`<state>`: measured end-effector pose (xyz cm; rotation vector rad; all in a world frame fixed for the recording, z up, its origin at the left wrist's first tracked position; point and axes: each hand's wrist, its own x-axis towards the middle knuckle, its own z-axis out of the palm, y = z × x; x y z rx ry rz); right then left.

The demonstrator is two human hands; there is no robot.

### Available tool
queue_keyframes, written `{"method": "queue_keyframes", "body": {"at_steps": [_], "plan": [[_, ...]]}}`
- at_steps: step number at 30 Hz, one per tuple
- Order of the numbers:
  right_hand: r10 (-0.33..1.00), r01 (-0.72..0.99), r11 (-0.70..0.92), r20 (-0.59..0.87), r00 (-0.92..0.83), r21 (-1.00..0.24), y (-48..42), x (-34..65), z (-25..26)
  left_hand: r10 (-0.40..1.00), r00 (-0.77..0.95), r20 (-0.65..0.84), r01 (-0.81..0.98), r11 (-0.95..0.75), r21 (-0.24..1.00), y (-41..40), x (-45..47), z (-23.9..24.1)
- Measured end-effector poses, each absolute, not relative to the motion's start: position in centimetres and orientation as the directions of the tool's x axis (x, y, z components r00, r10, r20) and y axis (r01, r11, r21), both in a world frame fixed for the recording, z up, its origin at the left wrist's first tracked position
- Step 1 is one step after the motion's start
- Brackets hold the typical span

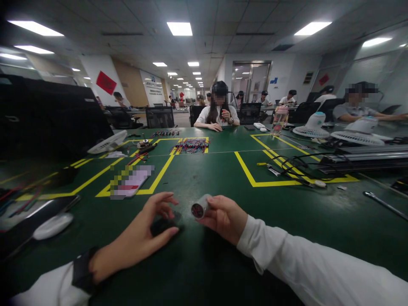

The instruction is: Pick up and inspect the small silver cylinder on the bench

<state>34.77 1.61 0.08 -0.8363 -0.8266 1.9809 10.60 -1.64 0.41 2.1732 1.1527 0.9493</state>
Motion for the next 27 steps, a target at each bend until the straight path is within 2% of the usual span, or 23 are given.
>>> {"method": "queue_keyframes", "body": {"at_steps": [2,4,8,11,13,16,21,23,27], "plan": [[0.808,-0.473,-0.537,-0.267,-0.525,-0.698,1.8,33.9,0.0,0.832,0.416,0.366,0.443,-0.537,0.718,-1.6,12.5,0.6],[0.775,-0.479,-0.571,-0.245,-0.582,-0.667,1.9,33.8,-0.2,0.828,0.401,0.392,0.399,-0.543,0.739,-1.3,14.3,0.8],[0.707,-0.434,-0.604,-0.197,-0.680,-0.668,1.8,34.2,-0.4,0.824,0.317,0.469,0.354,-0.561,0.748,-0.8,16.5,0.9],[0.708,-0.423,-0.597,-0.200,-0.677,-0.682,1.6,34.2,-0.4,0.814,0.287,0.504,0.357,-0.579,0.733,-0.8,16.9,1.4],[0.707,-0.412,-0.603,-0.219,-0.672,-0.683,1.6,34.1,-0.3,0.847,0.257,0.466,0.364,-0.531,0.765,-1.0,16.7,1.7],[0.693,-0.378,-0.604,-0.229,-0.683,-0.701,1.5,34.1,-0.3,0.925,0.185,0.331,0.307,-0.375,0.875,-1.0,16.3,1.8],[0.776,-0.390,-0.474,-0.166,-0.608,-0.789,1.4,33.9,-0.5,0.955,0.236,0.180,0.134,-0.216,0.967,0.1,15.4,1.2],[0.801,-0.381,-0.426,-0.146,-0.581,-0.821,1.3,33.8,-0.6,0.944,0.288,0.162,0.165,-0.216,0.963,0.3,15.1,1.1],[0.863,-0.320,-0.281,-0.092,-0.498,-0.905,1.0,33.6,-0.6,0.921,0.347,0.175,0.379,-0.309,0.873,0.0,14.9,1.5]]}}
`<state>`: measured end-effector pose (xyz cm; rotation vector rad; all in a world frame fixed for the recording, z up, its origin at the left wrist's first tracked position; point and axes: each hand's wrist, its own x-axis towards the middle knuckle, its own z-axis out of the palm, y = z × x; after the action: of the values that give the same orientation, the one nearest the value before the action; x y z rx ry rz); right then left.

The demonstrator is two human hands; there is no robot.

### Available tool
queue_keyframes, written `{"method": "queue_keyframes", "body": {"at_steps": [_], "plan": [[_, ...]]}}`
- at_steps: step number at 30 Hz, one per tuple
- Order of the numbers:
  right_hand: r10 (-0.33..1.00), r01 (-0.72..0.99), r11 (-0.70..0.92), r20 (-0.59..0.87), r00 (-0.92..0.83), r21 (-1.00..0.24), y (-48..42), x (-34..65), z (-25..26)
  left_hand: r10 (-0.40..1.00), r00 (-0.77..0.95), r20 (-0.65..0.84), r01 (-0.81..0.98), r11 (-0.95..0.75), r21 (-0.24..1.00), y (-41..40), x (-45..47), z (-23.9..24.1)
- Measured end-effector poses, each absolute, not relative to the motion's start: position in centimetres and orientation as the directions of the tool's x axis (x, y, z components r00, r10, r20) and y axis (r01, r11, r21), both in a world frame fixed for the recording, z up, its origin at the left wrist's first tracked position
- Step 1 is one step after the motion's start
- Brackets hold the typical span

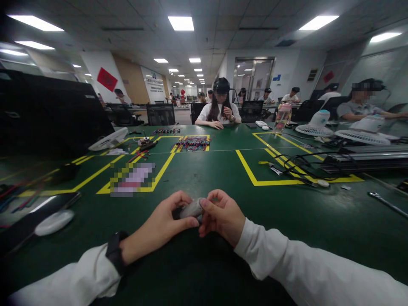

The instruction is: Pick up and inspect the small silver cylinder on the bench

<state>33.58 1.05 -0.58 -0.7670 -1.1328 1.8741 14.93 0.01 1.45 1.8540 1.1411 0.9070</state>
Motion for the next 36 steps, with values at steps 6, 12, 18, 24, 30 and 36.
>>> {"method": "queue_keyframes", "body": {"at_steps": [6,12,18,24,30,36], "plan": [[0.927,0.015,0.012,0.006,-0.374,-1.000,0.6,33.7,-0.2,0.894,0.394,0.212,0.445,-0.387,0.808,0.0,15.9,1.3],[0.909,0.275,0.309,0.198,-0.366,-0.910,1.2,34.9,-0.6,0.864,0.451,0.225,0.331,-0.396,0.857,0.1,15.3,1.8],[0.914,0.320,0.250,0.113,-0.390,-0.914,1.2,34.9,-0.9,0.875,0.394,0.282,0.364,-0.430,0.826,0.8,14.7,2.9],[0.901,0.370,0.308,0.143,-0.410,-0.877,1.5,34.5,-0.7,0.873,0.398,0.281,0.409,-0.444,0.797,1.1,15.2,3.3],[0.898,0.483,0.358,0.152,-0.413,-0.799,1.3,34.6,-0.4,0.879,0.236,0.413,0.358,-0.474,0.804,1.4,14.9,3.6],[0.865,0.637,0.490,0.238,-0.442,-0.595,0.9,35.6,0.3,0.880,0.307,0.362,0.528,-0.474,0.705,2.0,12.4,1.0]]}}
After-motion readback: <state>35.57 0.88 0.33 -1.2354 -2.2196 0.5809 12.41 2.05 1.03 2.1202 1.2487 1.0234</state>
